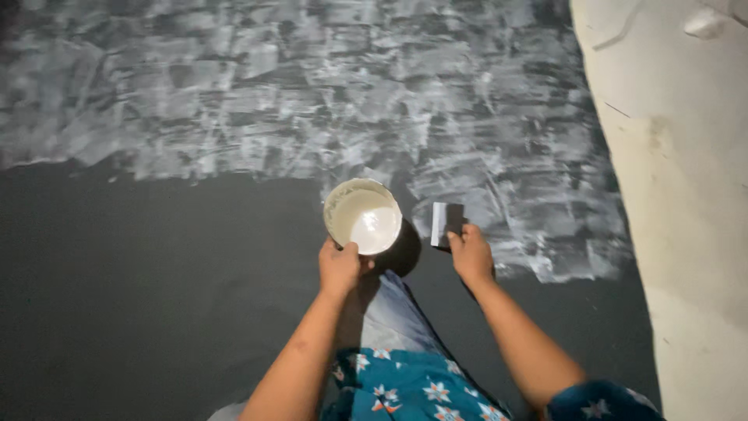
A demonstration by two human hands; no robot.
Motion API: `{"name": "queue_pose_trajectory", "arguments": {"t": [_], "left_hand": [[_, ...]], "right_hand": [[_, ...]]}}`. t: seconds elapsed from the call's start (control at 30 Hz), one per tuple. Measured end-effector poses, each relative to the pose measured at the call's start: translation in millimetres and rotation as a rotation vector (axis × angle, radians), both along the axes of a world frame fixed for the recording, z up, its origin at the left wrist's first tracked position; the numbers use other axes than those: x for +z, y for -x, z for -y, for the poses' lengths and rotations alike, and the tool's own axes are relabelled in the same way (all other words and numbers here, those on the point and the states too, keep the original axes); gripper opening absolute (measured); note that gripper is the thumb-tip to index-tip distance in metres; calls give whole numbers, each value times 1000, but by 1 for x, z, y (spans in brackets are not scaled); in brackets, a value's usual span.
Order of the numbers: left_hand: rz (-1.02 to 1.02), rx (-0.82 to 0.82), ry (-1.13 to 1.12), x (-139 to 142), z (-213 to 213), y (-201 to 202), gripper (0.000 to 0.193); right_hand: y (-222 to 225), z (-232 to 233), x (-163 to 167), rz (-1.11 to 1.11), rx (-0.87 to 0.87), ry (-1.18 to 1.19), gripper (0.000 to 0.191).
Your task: The person applies white paint to a dark gray mat using a small metal trowel. They repeatedly dip the trowel into a paint can and spread the paint in short strokes across the surface.
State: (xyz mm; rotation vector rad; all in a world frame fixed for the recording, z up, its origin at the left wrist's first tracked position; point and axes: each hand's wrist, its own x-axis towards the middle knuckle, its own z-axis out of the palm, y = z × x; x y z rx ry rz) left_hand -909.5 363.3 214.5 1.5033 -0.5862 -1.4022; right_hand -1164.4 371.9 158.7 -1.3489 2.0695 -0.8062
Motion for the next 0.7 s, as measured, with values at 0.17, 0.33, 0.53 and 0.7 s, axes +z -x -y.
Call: {"name": "queue_pose_trajectory", "arguments": {"t": [0.17, 0.33, 0.53, 0.7], "left_hand": [[-11, 108, 29, -6, 14, -31, 34], [-21, 140, -16, -9, 26, -66, 29], [-146, 140, -65, -5, 35, -90, 43], [-153, 63, -312, -29, 25, -133, 53]], "right_hand": [[-54, 39, -8, 227, 39, -62, 42], [-113, 51, -31, -156, 87, 150, 44], [-147, 58, -55, -334, 175, 9, 40], [-162, 67, -90, -478, 167, 47, 42]]}}
